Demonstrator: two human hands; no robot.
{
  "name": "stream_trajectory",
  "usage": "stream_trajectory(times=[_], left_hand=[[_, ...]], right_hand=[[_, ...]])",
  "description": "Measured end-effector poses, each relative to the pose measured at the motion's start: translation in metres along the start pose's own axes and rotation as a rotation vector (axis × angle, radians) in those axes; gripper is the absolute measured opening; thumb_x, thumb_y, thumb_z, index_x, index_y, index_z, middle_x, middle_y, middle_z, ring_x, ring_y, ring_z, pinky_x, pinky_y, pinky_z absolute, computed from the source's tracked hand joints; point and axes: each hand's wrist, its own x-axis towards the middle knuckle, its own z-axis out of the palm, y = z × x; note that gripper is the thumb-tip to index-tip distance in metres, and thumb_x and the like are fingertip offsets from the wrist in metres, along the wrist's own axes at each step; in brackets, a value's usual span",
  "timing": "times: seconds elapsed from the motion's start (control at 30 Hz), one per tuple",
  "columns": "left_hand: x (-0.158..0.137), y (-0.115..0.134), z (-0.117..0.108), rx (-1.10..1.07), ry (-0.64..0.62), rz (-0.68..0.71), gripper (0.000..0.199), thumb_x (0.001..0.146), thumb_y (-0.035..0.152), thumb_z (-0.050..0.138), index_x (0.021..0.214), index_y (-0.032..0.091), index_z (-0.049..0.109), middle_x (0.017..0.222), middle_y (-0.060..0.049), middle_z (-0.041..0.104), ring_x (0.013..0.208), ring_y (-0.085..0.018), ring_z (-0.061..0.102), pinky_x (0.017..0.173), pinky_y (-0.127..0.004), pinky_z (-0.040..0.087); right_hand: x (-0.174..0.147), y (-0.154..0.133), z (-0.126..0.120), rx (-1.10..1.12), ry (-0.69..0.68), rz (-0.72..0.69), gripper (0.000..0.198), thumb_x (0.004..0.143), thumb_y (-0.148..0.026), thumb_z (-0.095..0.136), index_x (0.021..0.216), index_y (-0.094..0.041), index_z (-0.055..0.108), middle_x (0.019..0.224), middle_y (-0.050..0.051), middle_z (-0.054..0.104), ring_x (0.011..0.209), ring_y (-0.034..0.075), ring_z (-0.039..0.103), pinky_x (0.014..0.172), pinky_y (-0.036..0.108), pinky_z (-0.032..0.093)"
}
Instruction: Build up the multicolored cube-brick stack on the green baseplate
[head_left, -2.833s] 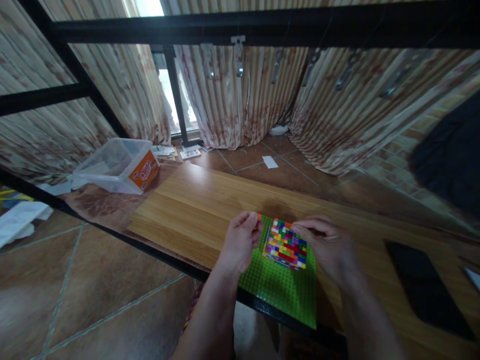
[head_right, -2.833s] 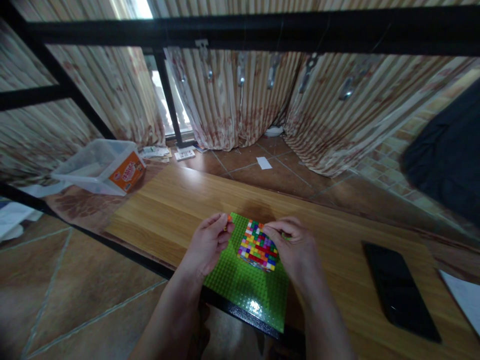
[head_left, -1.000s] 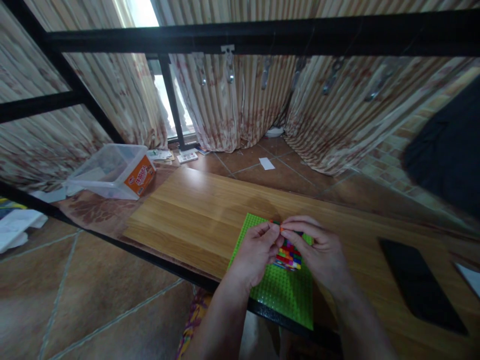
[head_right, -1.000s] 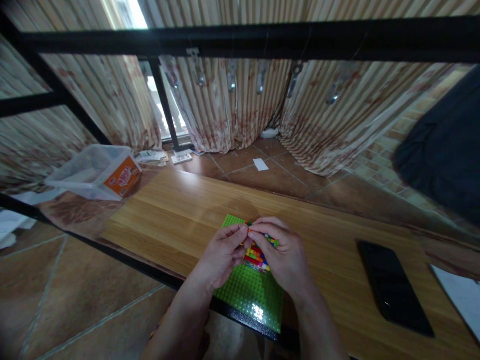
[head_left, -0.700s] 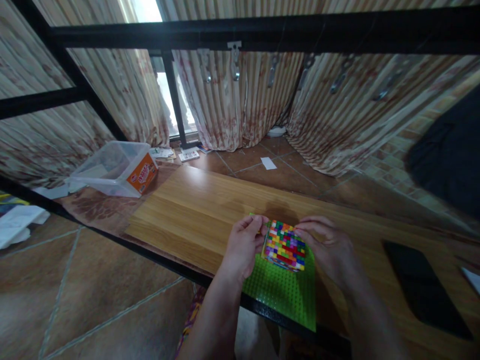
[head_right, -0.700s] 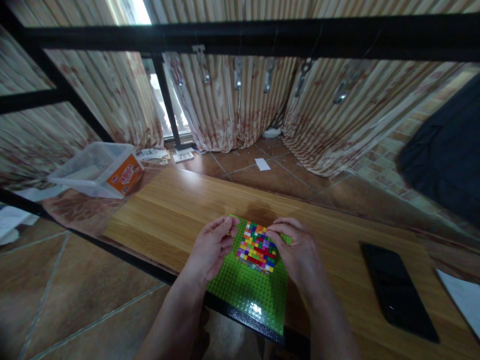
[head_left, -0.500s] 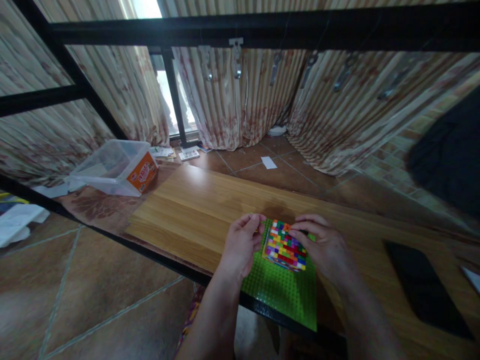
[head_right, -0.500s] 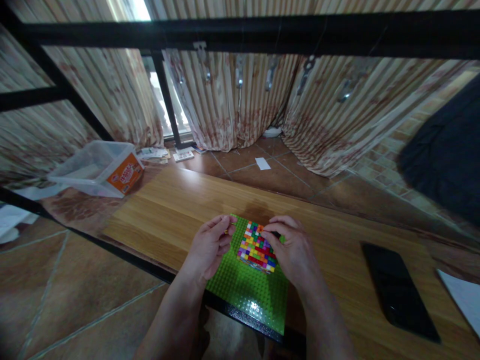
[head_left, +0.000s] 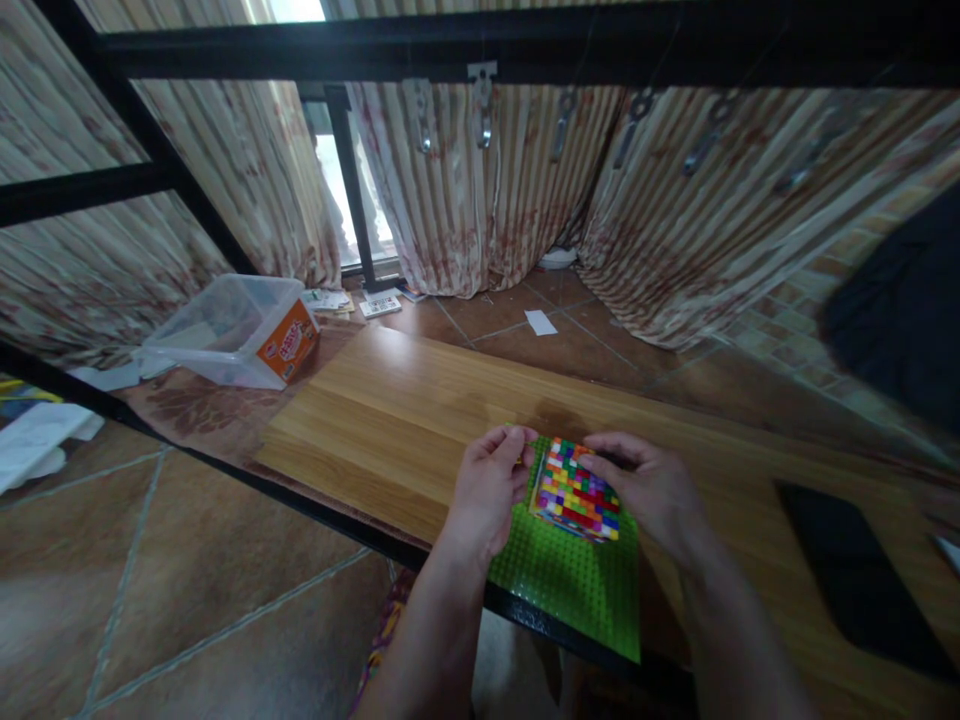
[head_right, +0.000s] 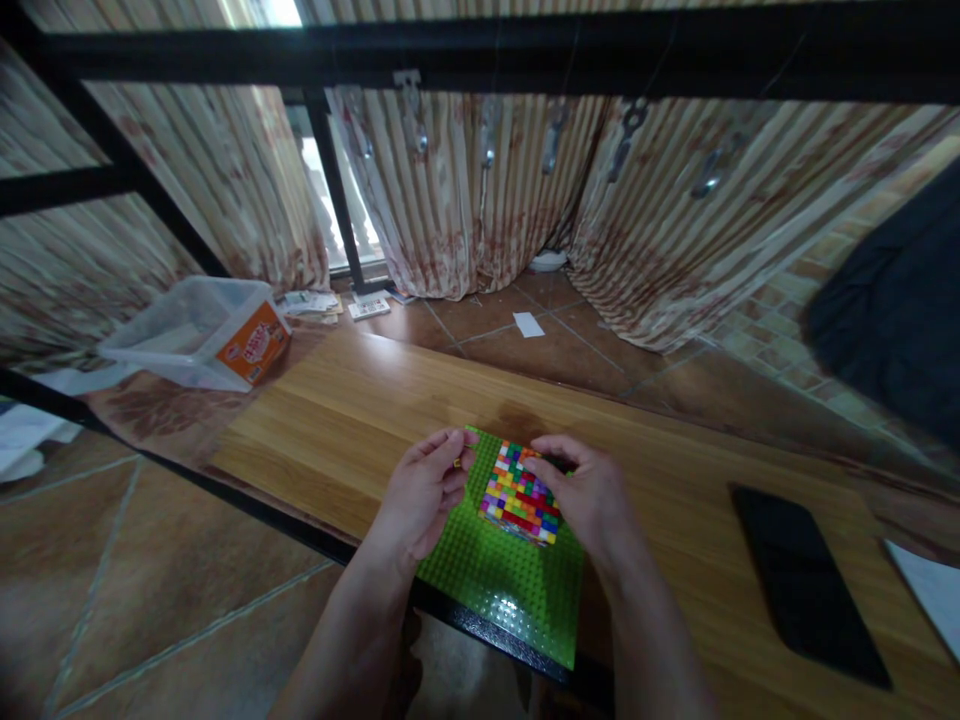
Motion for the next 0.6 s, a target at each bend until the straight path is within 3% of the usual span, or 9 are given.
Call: stream_trajectory(times=[0.17, 0.27, 0.4, 0.5, 0.6], left_hand=[[-0.001, -0.006, 0.003, -0.041, -0.023, -0.038, 0.028, 0.076, 0.038, 0.075, 0.081, 0.012, 0.064, 0.061, 0.005, 0.047, 0.042, 0.0, 0.026, 0.039, -0.014, 0.014], [0.0, -0.007, 0.006, -0.11, -0.009, -0.079, 0.023, 0.084, 0.033, 0.068, 0.08, 0.01, 0.065, 0.063, 0.001, 0.053, 0.045, -0.002, 0.039, 0.038, -0.013, 0.025], [0.001, -0.005, 0.01, -0.234, 0.059, -0.164, 0.025, 0.095, 0.025, 0.052, 0.085, 0.007, 0.067, 0.078, -0.01, 0.067, 0.066, -0.01, 0.064, 0.062, -0.018, 0.053], [0.0, -0.004, 0.013, -0.295, 0.03, -0.197, 0.028, 0.096, 0.027, 0.051, 0.089, 0.006, 0.067, 0.091, -0.016, 0.071, 0.082, -0.016, 0.07, 0.077, -0.023, 0.058], [-0.001, -0.005, 0.014, -0.306, -0.025, -0.211, 0.03, 0.096, 0.029, 0.052, 0.094, 0.005, 0.069, 0.099, -0.018, 0.071, 0.088, -0.018, 0.07, 0.08, -0.025, 0.058]], right_hand=[[0.0, -0.001, 0.002, -0.002, -0.022, -0.037, 0.029, 0.075, -0.046, 0.072, 0.088, -0.021, 0.076, 0.084, 0.004, 0.077, 0.071, 0.021, 0.069, 0.067, 0.035, 0.056], [-0.002, -0.001, 0.001, -0.003, -0.003, -0.056, 0.029, 0.073, -0.046, 0.074, 0.089, -0.022, 0.076, 0.087, 0.005, 0.077, 0.076, 0.022, 0.07, 0.071, 0.036, 0.056], [-0.005, -0.007, -0.007, 0.034, 0.073, -0.086, 0.035, 0.074, -0.048, 0.075, 0.098, -0.023, 0.075, 0.099, 0.007, 0.076, 0.087, 0.024, 0.07, 0.079, 0.04, 0.056], [-0.009, -0.021, -0.013, 0.037, 0.191, -0.168, 0.026, 0.079, -0.046, 0.071, 0.093, -0.024, 0.076, 0.097, 0.006, 0.075, 0.088, 0.023, 0.069, 0.081, 0.04, 0.055], [-0.015, -0.037, -0.014, 0.007, 0.153, -0.306, 0.017, 0.082, -0.041, 0.07, 0.088, -0.027, 0.077, 0.097, 0.004, 0.073, 0.093, 0.023, 0.068, 0.086, 0.039, 0.054]])
